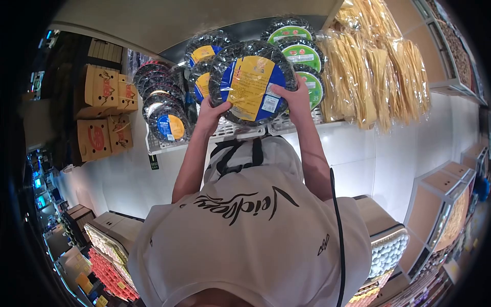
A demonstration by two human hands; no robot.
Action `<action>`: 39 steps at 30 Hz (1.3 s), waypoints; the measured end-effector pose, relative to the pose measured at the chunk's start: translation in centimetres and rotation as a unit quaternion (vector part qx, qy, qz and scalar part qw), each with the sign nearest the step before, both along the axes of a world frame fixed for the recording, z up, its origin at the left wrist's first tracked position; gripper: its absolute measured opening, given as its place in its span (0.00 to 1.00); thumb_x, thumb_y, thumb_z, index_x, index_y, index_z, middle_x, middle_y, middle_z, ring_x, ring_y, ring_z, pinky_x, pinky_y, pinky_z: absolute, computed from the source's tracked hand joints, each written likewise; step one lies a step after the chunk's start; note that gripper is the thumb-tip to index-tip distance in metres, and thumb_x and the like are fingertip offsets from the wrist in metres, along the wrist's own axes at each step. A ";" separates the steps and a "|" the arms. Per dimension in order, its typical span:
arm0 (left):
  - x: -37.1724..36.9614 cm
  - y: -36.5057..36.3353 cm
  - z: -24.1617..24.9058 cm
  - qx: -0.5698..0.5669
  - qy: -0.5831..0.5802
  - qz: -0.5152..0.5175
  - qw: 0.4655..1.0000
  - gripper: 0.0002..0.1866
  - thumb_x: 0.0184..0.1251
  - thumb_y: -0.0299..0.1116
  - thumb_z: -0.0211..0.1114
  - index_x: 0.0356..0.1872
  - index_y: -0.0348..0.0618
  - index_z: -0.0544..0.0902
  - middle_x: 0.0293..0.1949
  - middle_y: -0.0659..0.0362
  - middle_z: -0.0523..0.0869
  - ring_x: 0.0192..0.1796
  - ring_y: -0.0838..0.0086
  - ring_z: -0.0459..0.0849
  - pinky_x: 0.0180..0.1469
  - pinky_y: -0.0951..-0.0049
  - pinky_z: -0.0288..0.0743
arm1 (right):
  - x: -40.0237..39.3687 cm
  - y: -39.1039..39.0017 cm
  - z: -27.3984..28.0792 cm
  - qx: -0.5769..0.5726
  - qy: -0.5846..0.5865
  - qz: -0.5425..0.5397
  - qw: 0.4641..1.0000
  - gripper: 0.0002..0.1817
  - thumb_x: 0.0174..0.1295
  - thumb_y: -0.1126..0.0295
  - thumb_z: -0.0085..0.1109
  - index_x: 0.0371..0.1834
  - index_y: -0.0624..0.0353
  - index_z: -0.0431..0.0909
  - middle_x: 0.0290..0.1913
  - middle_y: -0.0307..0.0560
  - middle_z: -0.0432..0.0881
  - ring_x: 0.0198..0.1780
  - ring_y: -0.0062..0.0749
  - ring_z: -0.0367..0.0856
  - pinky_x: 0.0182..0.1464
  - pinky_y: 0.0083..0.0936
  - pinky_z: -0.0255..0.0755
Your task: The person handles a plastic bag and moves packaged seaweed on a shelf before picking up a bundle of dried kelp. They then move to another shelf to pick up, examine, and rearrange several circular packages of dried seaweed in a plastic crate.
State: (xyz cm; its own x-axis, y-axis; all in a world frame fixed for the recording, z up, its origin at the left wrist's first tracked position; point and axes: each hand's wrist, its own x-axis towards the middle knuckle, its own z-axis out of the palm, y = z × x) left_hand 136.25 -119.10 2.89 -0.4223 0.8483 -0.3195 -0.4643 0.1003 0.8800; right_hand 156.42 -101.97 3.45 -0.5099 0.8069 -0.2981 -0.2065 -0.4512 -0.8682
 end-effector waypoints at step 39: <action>-1.7 1.8 12.8 0.155 0.668 -0.058 0.726 0.48 0.26 0.52 0.88 0.55 0.42 0.81 0.47 0.56 0.88 0.50 0.57 0.87 0.56 0.61 0.78 | -0.4 -1.1 11.3 0.571 -0.089 0.183 0.795 0.39 0.41 0.63 0.84 0.60 0.58 0.79 0.52 0.50 0.86 0.50 0.41 0.87 0.54 0.32 0.79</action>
